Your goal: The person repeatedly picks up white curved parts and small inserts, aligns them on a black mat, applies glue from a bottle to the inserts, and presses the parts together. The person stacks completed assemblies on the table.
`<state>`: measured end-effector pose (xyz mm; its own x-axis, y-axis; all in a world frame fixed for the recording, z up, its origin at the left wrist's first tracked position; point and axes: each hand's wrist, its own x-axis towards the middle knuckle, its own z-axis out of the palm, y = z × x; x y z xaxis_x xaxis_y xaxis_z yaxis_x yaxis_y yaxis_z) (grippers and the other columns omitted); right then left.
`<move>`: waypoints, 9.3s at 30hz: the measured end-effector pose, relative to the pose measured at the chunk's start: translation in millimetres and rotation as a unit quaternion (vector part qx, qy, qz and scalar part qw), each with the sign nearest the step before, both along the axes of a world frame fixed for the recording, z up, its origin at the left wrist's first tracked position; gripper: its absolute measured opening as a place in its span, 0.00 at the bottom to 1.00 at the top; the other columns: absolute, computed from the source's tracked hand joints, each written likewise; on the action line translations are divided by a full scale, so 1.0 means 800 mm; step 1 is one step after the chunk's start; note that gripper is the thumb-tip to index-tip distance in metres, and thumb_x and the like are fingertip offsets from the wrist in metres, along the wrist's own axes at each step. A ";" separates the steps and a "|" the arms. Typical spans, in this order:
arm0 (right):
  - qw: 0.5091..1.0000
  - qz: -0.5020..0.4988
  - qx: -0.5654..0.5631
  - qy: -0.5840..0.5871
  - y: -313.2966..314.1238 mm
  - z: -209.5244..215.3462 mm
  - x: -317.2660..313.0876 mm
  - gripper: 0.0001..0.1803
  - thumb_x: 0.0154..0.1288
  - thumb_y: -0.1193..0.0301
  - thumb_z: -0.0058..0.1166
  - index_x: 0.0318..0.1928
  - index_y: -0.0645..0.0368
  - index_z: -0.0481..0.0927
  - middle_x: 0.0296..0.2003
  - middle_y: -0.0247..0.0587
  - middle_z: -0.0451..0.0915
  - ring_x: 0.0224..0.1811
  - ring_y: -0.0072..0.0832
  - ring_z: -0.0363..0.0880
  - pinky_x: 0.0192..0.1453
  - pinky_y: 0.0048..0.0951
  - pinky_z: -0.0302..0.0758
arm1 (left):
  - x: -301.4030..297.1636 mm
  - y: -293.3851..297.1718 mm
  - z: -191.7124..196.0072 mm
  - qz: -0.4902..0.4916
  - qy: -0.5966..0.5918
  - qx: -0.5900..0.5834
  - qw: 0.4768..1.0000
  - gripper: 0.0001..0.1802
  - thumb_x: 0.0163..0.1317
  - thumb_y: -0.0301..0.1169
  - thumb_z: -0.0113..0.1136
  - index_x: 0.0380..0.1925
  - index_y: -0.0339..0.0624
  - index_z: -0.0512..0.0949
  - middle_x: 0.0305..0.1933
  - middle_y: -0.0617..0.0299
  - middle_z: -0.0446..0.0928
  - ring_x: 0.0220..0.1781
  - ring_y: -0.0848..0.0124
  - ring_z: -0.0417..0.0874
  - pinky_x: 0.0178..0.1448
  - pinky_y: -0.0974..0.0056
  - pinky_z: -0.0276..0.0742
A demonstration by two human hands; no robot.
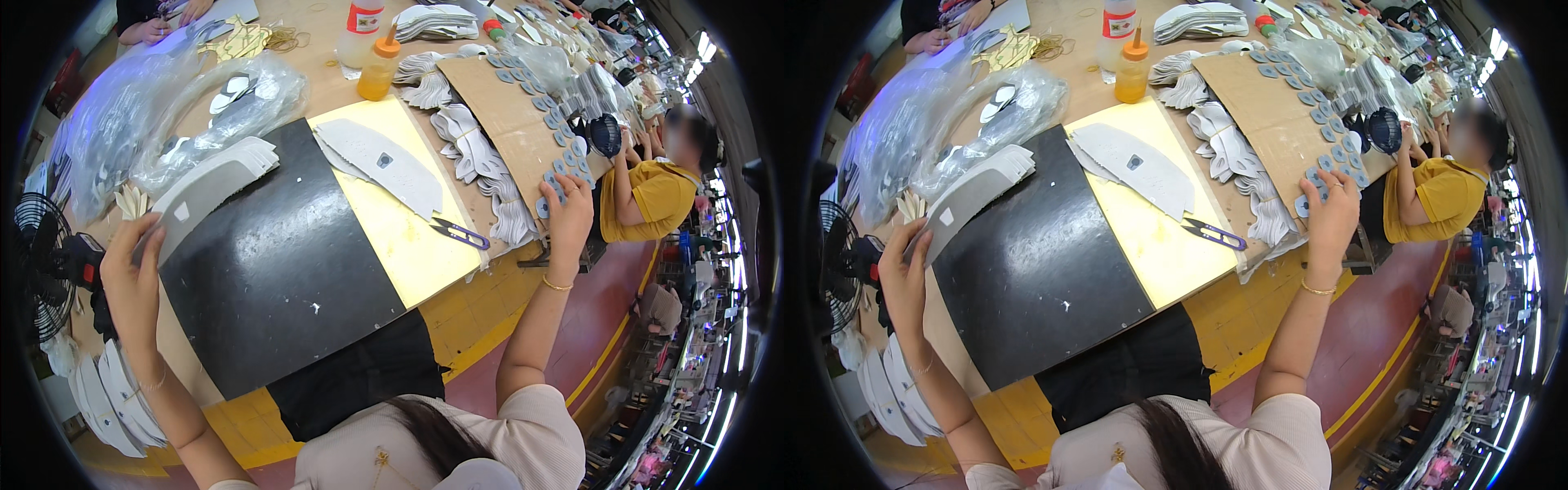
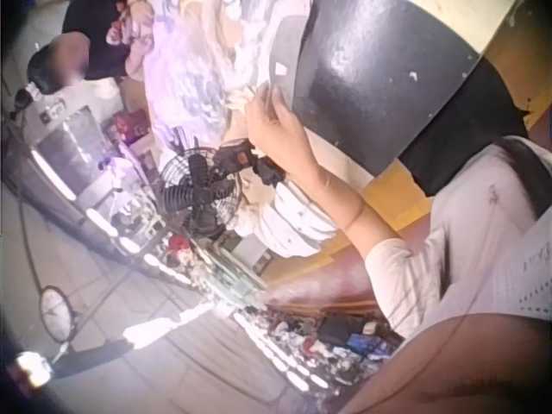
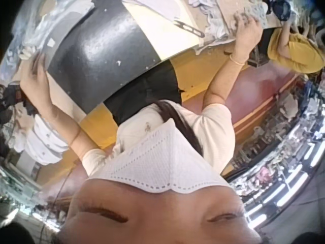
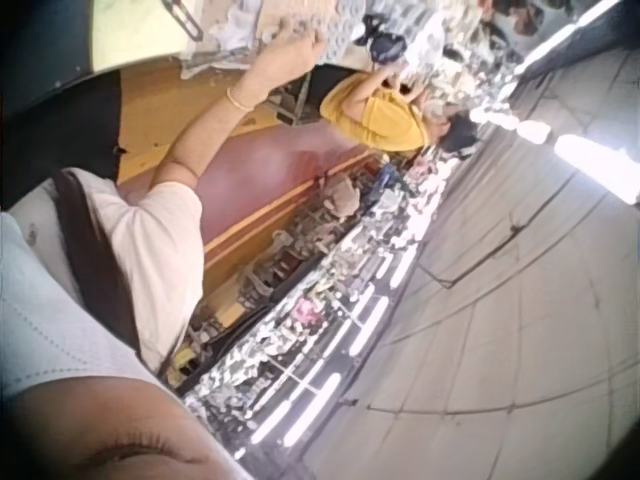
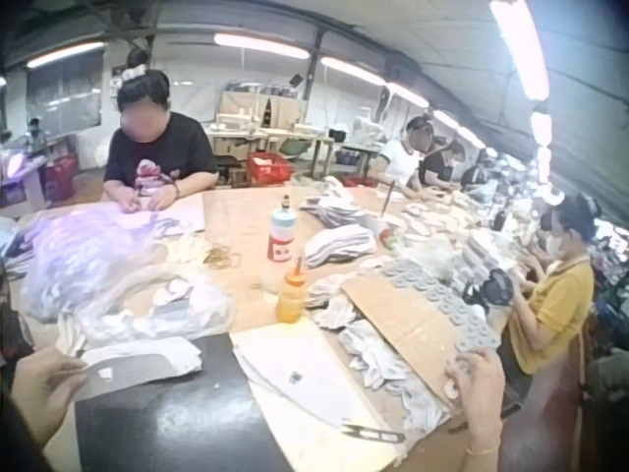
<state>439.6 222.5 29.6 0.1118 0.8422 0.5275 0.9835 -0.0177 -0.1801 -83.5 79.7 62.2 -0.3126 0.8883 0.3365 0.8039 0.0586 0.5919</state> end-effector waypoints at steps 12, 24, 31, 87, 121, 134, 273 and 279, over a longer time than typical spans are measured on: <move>0.994 0.058 0.091 -0.005 0.016 -0.003 0.020 0.06 0.69 0.73 0.60 0.38 0.65 0.83 0.41 0.43 0.83 0.33 0.35 0.82 0.41 0.32 0.78 | 0.070 -0.074 0.065 -0.068 0.021 -0.039 0.997 0.10 0.55 0.15 0.65 0.38 0.35 0.83 0.30 0.56 0.76 0.29 0.65 0.77 0.33 0.65 0.69; 0.754 0.643 -0.018 0.134 -0.088 -0.034 -0.288 0.10 0.56 0.78 0.68 0.39 0.61 0.82 0.41 0.39 0.84 0.34 0.33 0.82 0.35 0.34 0.76 | 0.113 -0.115 0.051 -0.465 0.021 -0.137 0.874 0.17 0.51 0.31 0.64 0.43 0.49 0.85 0.34 0.66 0.77 0.33 0.70 0.81 0.34 0.66 0.74; 0.702 0.695 -0.149 0.052 -0.114 -0.030 -0.310 0.13 0.59 0.67 0.67 0.43 0.58 0.86 0.46 0.36 0.79 0.37 0.30 0.76 0.40 0.31 0.72 | 0.129 -0.127 0.012 -0.492 -0.054 -0.165 0.853 0.14 0.59 0.30 0.62 0.47 0.48 0.83 0.40 0.63 0.77 0.36 0.69 0.81 0.39 0.66 0.76; 0.790 0.428 -0.381 0.221 -0.111 -0.015 -0.308 0.12 0.60 0.72 0.70 0.43 0.61 0.84 0.36 0.41 0.84 0.31 0.32 0.82 0.32 0.28 0.76 | 0.095 -0.101 -0.076 0.078 -0.362 -0.172 0.913 0.19 0.56 0.21 0.75 0.45 0.36 0.77 0.31 0.66 0.76 0.32 0.83 0.80 0.33 0.78 0.75; 0.796 0.406 -0.391 0.222 -0.117 -0.014 -0.311 0.10 0.60 0.74 0.70 0.40 0.63 0.83 0.34 0.43 0.81 0.30 0.34 0.81 0.30 0.30 0.75 | 0.090 -0.093 -0.079 0.060 -0.305 -0.181 0.933 0.19 0.54 0.23 0.77 0.43 0.35 0.78 0.30 0.65 0.75 0.30 0.83 0.80 0.31 0.78 0.75; 0.810 0.393 -0.378 0.218 -0.120 -0.014 -0.314 0.13 0.55 0.74 0.73 0.37 0.64 0.82 0.30 0.41 0.82 0.29 0.30 0.79 0.33 0.27 0.73 | 0.092 -0.092 -0.078 0.082 -0.324 -0.190 0.923 0.20 0.55 0.31 0.77 0.44 0.40 0.79 0.29 0.59 0.77 0.28 0.72 0.77 0.33 0.67 0.75; 0.611 0.485 -0.577 0.244 -0.114 -0.003 -0.234 0.11 0.64 0.69 0.66 0.44 0.61 0.86 0.31 0.41 0.83 0.31 0.35 0.84 0.35 0.31 0.76 | 0.115 -0.137 -0.054 -0.094 -0.457 -0.214 0.858 0.08 0.64 0.30 0.67 0.42 0.41 0.87 0.69 0.52 0.72 0.48 0.69 0.82 0.45 0.67 0.78; 0.619 0.478 -0.575 0.240 -0.113 -0.002 -0.235 0.11 0.65 0.71 0.65 0.46 0.62 0.86 0.31 0.41 0.83 0.31 0.33 0.85 0.34 0.30 0.76 | 0.116 -0.132 -0.059 -0.101 -0.448 -0.206 0.864 0.08 0.64 0.30 0.67 0.41 0.41 0.86 0.70 0.52 0.71 0.47 0.69 0.83 0.44 0.67 0.78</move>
<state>251.2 131.8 28.3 -0.8167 0.4319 -0.3826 0.4814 0.1442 -0.8646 9.2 -25.8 15.1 -0.1075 0.9420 -0.3180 0.0516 0.3247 0.9444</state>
